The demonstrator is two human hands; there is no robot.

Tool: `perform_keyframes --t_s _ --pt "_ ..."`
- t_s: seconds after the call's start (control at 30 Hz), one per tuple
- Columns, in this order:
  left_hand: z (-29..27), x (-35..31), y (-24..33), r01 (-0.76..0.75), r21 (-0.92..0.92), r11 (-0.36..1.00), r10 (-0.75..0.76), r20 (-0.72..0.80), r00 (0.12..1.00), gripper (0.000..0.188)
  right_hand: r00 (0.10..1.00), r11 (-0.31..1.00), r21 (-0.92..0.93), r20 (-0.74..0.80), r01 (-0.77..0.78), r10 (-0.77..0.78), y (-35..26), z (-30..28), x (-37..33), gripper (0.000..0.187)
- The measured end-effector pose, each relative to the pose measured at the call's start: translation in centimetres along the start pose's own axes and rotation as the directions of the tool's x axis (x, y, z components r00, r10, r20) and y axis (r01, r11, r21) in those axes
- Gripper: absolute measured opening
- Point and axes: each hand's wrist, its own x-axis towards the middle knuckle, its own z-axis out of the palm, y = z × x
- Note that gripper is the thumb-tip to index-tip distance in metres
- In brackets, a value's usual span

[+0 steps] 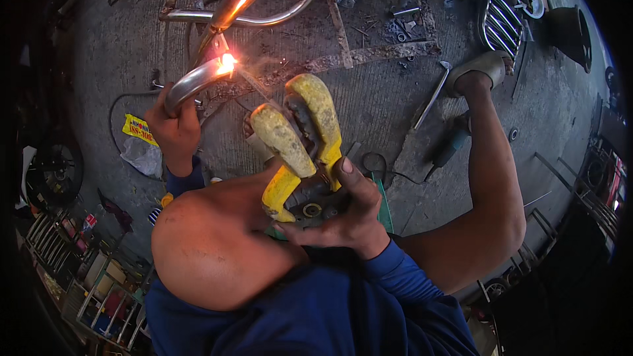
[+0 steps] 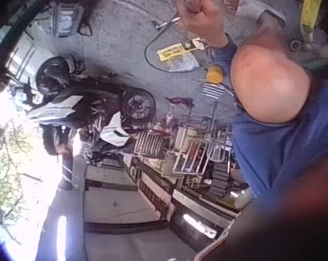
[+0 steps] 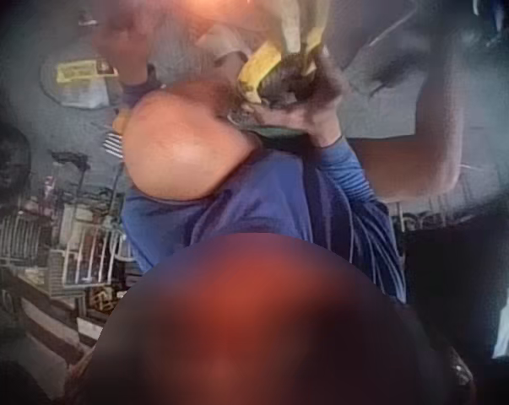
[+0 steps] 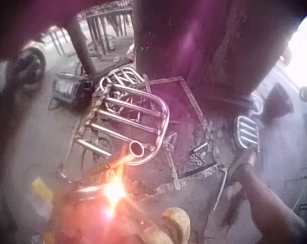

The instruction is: The person welds a curved metal frame using a handheld welding torch, creating bright sparks. They reposition the frame several times to weld different joints. After welding, they pour water from a plastic bottle onto the hot metal to cool it.

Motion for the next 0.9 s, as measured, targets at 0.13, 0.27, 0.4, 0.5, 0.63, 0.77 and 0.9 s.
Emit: perform_keyframes --t_s 0.13,0.27,0.4,0.5,0.63,0.77,0.9 --pt "0.1 0.0 0.3 0.025 0.038 0.999 -0.025 -0.006 1.000 0.017 0.997 0.997 -0.037 0.034 -0.064 0.066 -0.1 -0.3 0.2 0.121" --pt "0.2 0.2 0.3 0.010 0.026 1.000 -0.010 -0.011 1.000 0.018 0.997 0.994 -0.083 0.045 -0.065 0.069 0.0 -0.4 0.2 0.121" --pt "0.2 0.3 0.4 0.008 0.019 1.000 -0.008 -0.012 1.000 0.017 0.996 0.995 -0.073 0.050 -0.070 0.073 0.2 -0.2 -0.3 0.124" --pt "0.1 0.4 0.7 0.014 0.031 0.999 -0.014 -0.003 1.000 0.018 0.991 0.995 -0.072 0.104 -0.075 0.082 0.4 -0.2 -0.7 0.132" --pt "-0.1 0.5 1.0 0.042 0.029 0.999 -0.043 0.021 0.999 0.019 0.991 0.995 -0.051 0.106 -0.081 0.086 0.5 -0.1 -0.7 0.131" --pt "-0.1 0.5 0.6 0.011 0.004 1.000 -0.011 0.026 1.000 0.020 0.999 0.997 -0.049 0.009 -0.052 0.053 0.7 0.4 0.0 0.113" --pt "0.1 0.3 -0.3 -0.063 0.015 0.998 0.063 0.030 0.998 0.015 1.000 0.995 -0.092 0.006 -0.030 0.030 0.7 0.6 0.4 0.112"
